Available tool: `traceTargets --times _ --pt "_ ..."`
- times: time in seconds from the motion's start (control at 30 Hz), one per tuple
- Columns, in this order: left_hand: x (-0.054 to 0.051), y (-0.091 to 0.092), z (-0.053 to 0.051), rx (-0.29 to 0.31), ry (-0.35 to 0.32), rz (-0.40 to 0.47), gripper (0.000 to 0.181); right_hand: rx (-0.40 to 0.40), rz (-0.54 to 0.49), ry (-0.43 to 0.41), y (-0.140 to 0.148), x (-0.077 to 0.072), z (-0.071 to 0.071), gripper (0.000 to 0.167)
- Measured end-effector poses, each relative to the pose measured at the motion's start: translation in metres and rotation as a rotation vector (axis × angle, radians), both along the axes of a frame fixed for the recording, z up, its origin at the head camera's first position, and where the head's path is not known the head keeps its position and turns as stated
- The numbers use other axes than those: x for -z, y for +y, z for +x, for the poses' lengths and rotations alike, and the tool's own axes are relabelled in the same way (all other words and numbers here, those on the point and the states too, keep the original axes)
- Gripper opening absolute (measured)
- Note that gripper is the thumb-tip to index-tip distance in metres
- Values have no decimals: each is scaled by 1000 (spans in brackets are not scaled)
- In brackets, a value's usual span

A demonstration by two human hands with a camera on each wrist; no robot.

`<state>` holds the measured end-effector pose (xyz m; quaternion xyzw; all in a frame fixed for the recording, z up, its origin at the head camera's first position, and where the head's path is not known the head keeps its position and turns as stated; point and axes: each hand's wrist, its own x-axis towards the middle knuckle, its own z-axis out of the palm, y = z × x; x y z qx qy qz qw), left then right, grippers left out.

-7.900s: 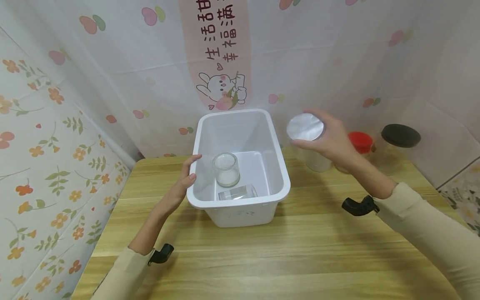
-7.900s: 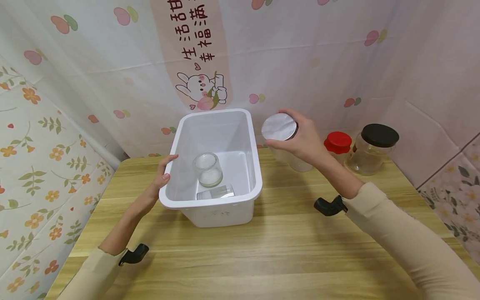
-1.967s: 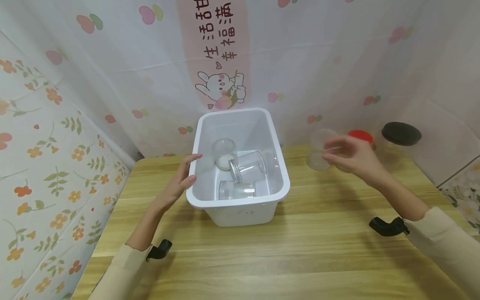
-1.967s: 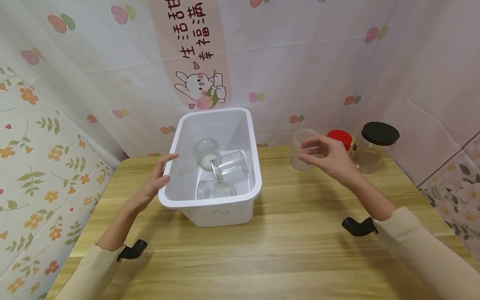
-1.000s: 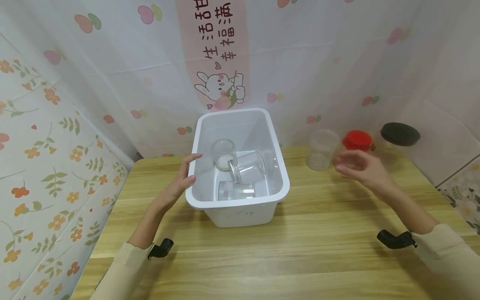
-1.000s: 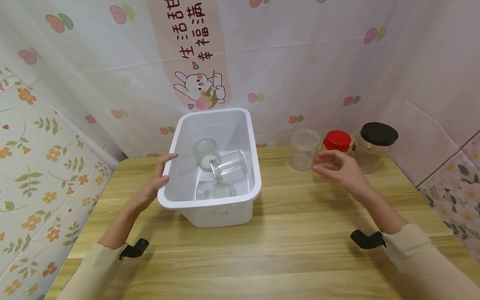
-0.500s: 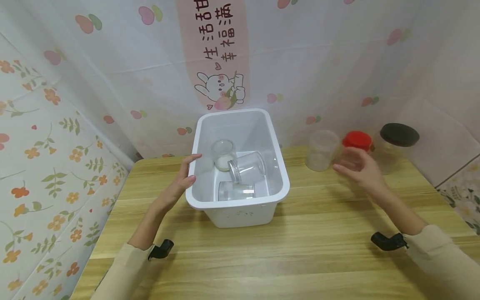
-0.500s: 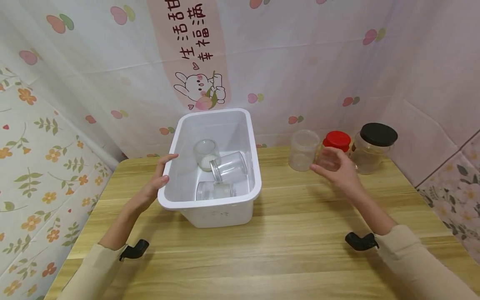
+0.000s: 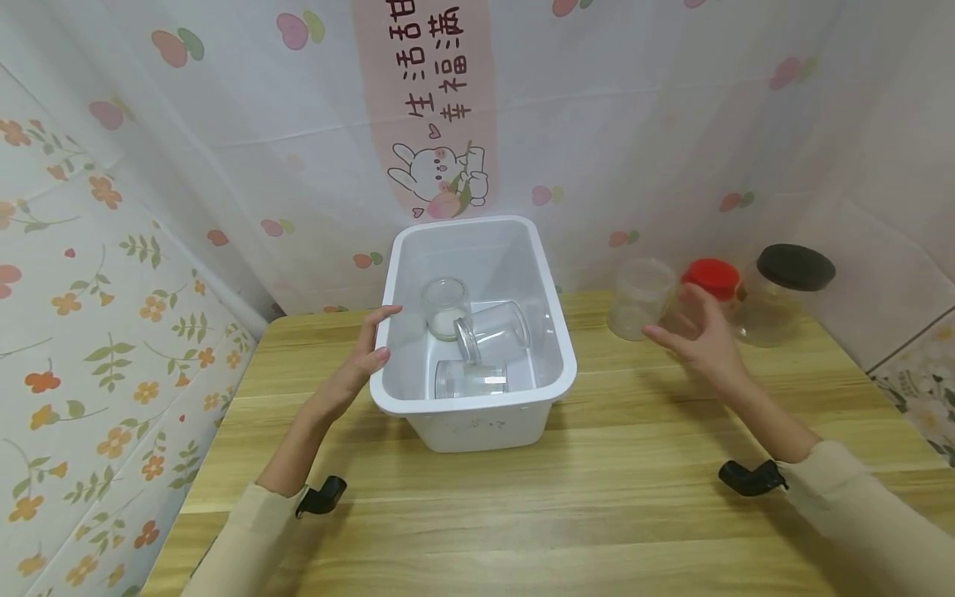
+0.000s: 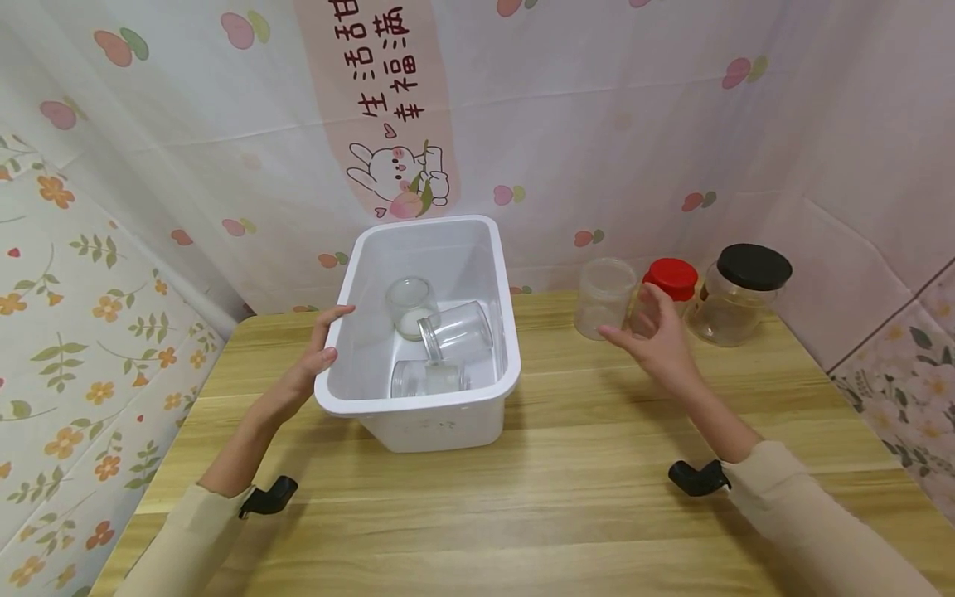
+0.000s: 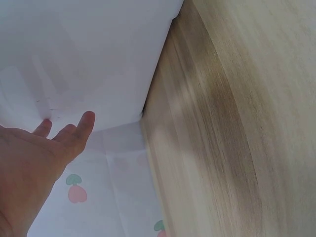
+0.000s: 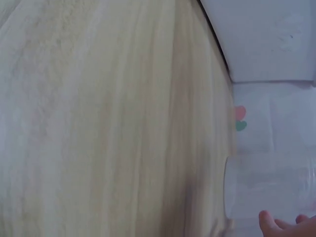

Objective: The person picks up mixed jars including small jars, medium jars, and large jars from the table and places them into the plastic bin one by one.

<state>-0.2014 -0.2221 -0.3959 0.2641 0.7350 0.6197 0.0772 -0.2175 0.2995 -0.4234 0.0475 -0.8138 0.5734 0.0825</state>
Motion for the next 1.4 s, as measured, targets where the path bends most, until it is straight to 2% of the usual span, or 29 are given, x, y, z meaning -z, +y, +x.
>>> traceTargets --times 0.27,0.57,1.13,1.3,1.4 --pt "1 1 0 -5 5 -5 65 39 -70 53 -17 5 -3 100" --pt "1 1 0 3 3 -8 64 87 -68 101 -34 9 -10 107" --pt "0 2 1 -10 3 -4 63 162 -68 74 -48 3 -29 112" --pt "1 2 1 -13 4 -1 64 225 -31 87 -52 -1 -36 109" --pt "2 1 0 -17 8 -1 62 270 3 66 -54 -3 -41 106"
